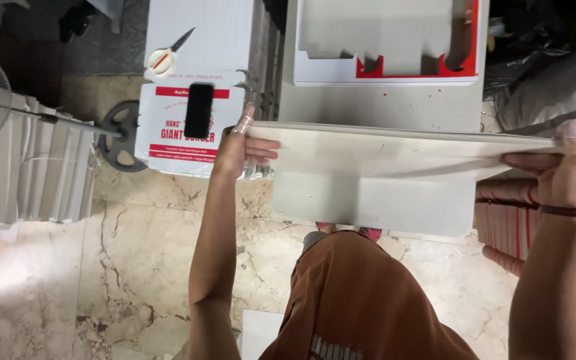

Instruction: The person assembles red and white branded cardboard boxes by folding flaps and inserting a white plastic insert into each box. They repeat this process multiple times, stacking the finished boxes on the table.

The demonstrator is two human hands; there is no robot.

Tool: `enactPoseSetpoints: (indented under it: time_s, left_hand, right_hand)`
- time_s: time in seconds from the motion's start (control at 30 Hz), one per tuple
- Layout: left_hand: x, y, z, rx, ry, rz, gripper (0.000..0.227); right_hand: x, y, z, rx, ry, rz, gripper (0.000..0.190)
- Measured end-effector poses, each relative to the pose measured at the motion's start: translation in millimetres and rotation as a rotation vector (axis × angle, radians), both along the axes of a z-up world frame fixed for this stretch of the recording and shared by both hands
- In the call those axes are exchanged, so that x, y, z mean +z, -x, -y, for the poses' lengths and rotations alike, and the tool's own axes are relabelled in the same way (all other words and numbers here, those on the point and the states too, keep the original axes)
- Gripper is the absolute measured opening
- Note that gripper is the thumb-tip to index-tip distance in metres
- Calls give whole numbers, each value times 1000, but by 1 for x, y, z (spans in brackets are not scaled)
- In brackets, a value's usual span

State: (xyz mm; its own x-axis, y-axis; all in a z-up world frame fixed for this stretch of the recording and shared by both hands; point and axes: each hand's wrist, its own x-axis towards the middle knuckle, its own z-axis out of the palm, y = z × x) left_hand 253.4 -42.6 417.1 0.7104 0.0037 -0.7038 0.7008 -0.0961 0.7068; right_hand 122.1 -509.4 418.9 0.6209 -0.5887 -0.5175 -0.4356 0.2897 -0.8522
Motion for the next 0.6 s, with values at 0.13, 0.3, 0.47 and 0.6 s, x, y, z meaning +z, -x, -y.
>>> enactPoseSetpoints:
  time_s: [0.13,0.3,0.47,0.6]
  left_hand:
    - [-59,16,-30,120,158,369,97]
    - [-133,105,-67,-443,-376,831,88]
    - [-238,196,-42,259,226,157,47]
    - [-362,253,-48,271,83,106,59]
  right_hand:
    - [-92,25,67,-63,12,264,36]
    - [-165,143,74,437,1136,394,21]
    - [-232,198,9,-3,-278,51,35]
    - [-310,220,10,-15,-362,-87,49]
